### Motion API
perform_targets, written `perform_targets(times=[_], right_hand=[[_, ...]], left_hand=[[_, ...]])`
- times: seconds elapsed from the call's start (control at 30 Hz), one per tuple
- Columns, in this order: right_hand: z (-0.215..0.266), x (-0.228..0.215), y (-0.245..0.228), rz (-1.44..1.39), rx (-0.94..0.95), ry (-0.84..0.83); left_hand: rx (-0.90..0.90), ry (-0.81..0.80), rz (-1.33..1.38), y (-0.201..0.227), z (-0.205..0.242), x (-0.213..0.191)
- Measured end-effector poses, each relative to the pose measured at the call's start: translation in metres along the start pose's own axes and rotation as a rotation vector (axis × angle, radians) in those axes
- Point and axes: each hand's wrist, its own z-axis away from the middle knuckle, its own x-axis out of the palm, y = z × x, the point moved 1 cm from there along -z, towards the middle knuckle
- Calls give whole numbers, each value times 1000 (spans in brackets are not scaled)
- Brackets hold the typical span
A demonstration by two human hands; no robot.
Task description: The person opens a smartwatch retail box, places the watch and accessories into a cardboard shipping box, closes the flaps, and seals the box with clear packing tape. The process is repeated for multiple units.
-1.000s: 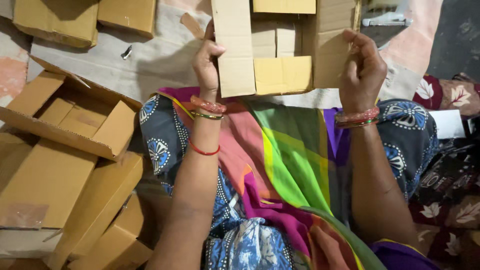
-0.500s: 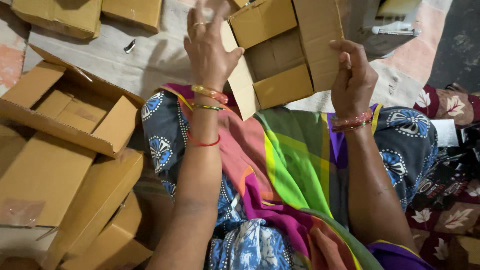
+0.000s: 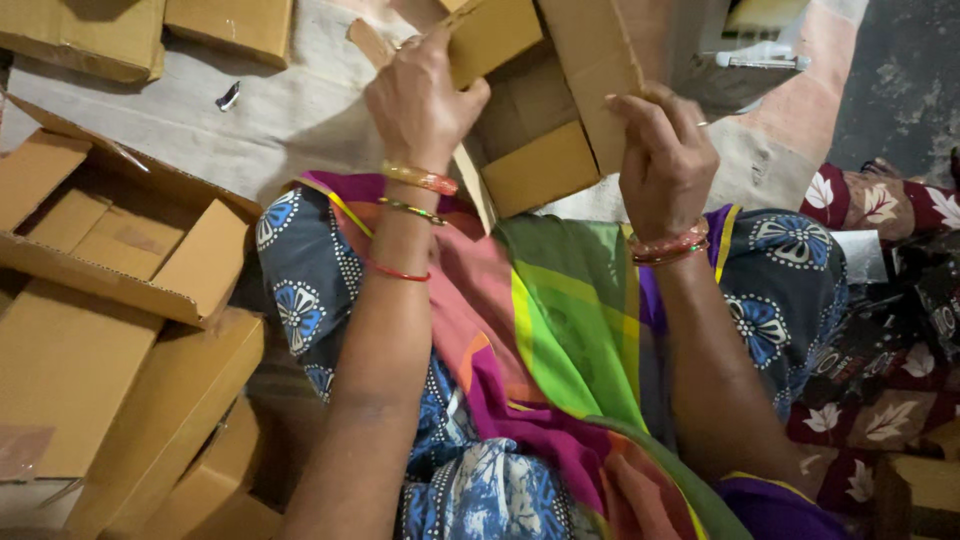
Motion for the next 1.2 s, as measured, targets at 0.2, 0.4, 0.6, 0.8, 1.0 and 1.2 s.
perform_targets(times=[0.2,0.4,0.6,0.8,1.0,1.2], right_hand=[[0,4,-5,462,-75,48],[19,41,-8,203,-63,-458],[11,25,-18,-19,-18,-436],[8,4,-9,-266,142,-163],[12,12,18,-313,247,-127],[18,17,32,-300,414,-205]], left_hand=[[212,332,435,-26,-1,-13],[108,315,586,-25,-1,-25],[105,382,535,-36,-1,-24],[38,479,504,-58,-7,-24],[-67,506,573,-80,-7,-28],[-32,431,622,-90,-10,-16]])
